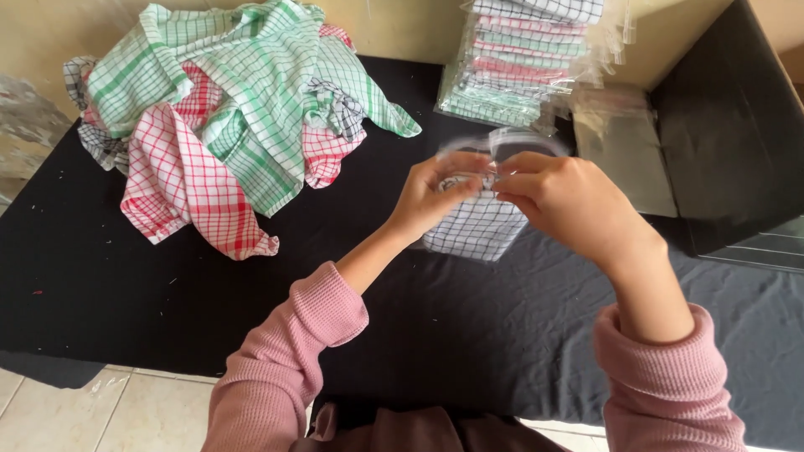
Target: Folding checkered towels and inserting them into individual plastic bags for packaging.
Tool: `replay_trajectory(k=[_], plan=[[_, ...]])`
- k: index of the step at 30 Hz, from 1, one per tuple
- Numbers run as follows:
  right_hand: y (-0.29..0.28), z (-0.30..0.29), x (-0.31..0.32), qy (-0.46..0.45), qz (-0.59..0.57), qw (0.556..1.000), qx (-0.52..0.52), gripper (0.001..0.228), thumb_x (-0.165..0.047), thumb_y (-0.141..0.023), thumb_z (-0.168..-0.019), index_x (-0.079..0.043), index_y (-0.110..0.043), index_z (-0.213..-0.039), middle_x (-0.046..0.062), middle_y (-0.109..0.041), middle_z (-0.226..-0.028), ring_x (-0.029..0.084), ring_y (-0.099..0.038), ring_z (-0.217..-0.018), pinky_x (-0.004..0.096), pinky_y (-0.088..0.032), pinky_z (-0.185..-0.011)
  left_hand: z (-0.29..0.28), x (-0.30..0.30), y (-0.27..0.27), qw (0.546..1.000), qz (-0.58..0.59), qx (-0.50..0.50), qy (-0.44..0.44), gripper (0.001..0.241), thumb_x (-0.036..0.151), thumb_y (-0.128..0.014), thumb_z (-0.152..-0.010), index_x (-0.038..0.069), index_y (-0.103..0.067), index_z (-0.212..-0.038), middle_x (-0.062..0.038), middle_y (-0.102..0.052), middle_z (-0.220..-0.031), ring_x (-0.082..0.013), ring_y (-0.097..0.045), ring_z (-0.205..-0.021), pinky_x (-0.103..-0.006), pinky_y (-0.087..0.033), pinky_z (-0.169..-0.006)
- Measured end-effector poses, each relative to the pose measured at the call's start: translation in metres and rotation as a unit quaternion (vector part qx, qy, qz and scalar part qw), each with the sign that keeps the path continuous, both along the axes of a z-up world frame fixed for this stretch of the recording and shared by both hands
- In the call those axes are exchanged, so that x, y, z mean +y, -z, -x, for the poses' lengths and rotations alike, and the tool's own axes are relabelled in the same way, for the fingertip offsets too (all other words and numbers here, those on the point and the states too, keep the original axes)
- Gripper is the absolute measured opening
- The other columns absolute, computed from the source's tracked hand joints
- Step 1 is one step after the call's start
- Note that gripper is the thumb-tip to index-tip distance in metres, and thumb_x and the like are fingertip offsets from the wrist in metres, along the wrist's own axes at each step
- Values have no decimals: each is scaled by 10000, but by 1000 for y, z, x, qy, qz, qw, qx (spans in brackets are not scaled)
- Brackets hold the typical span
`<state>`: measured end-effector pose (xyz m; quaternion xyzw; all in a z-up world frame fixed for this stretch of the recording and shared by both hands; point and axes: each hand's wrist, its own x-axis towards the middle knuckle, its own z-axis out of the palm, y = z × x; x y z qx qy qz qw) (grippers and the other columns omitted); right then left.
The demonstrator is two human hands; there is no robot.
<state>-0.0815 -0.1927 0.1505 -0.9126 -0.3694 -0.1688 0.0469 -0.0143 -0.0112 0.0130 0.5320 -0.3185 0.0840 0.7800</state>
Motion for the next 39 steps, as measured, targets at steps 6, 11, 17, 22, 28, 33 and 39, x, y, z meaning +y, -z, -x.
replay_trajectory(k=[6, 11, 17, 22, 28, 33, 39], plan=[[-11, 8, 4, 48, 12, 979, 200, 491, -481, -710, -890, -133, -683, -1237, 89, -796, -1042, 403, -747, -950, 553, -602, -780, 7, 8, -27, 997, 16, 62, 33, 424, 381, -630, -1049, 11, -707, -1241, -211, -747, -1139, -301, -739, -1046, -396, -594, -930], [29, -13, -5, 40, 62, 980, 184, 288, -249, -728, -893, -122, -657, -1142, 104, -795, -988, 396, -752, -903, 536, -607, -767, -3, 7, -17, 996, -19, 63, 58, 463, 422, -646, -1033, 40, -679, -1293, -204, -720, -1208, -292, -712, -1107, -386, -594, -921], [30, -23, -19, 36, 32, 991, 127, 168, -190, -711, -908, -111, -666, -1049, 72, -785, -935, 374, -746, -873, 517, -597, -734, -18, 47, -1, 957, -276, -12, 93, 1002, 357, -961, -701, 107, -442, -1521, -218, -540, -1473, -492, -509, -1326, -737, -381, -1033], [50, -35, -23, 54, 34, 992, 111, 143, -176, -712, -908, -109, -670, -1027, 47, -777, -883, 360, -743, -852, 507, -601, -740, -16, 27, 37, 961, -258, 51, 85, 483, 268, -898, -811, 121, -680, -1216, -62, -743, -1079, -229, -710, -1030, -448, -585, -878], [99, -41, -35, -73, -366, 910, -181, 926, -411, -918, -809, 102, -425, -1403, 257, -409, -1387, 481, -354, -1373, 561, -292, -1194, -26, 24, 34, 992, -83, 97, -2, 323, 286, -859, -872, 110, -707, -1097, 6, -735, -958, -99, -702, -904, -317, -604, -790], [157, -38, -37, 9, -527, 764, 372, 566, -109, -884, -781, -19, -611, -1269, 30, -638, -1038, 133, -625, -966, 325, -543, -821, -38, 25, 64, 993, -48, 112, -13, 347, 315, -688, -1022, 101, -623, -1288, -18, -673, -1188, -132, -603, -1160, -421, -529, -1000], [150, -32, -33, 63, -500, 749, 430, 268, -55, -845, -830, 31, -687, -1029, 82, -675, -844, 142, -665, -757, 318, -571, -621, -50, 19, 94, 992, -50, 115, -15, 435, 318, -627, -1061, 71, -568, -1414, -74, -642, -1319, -188, -564, -1288, -445, -441, -1115]])
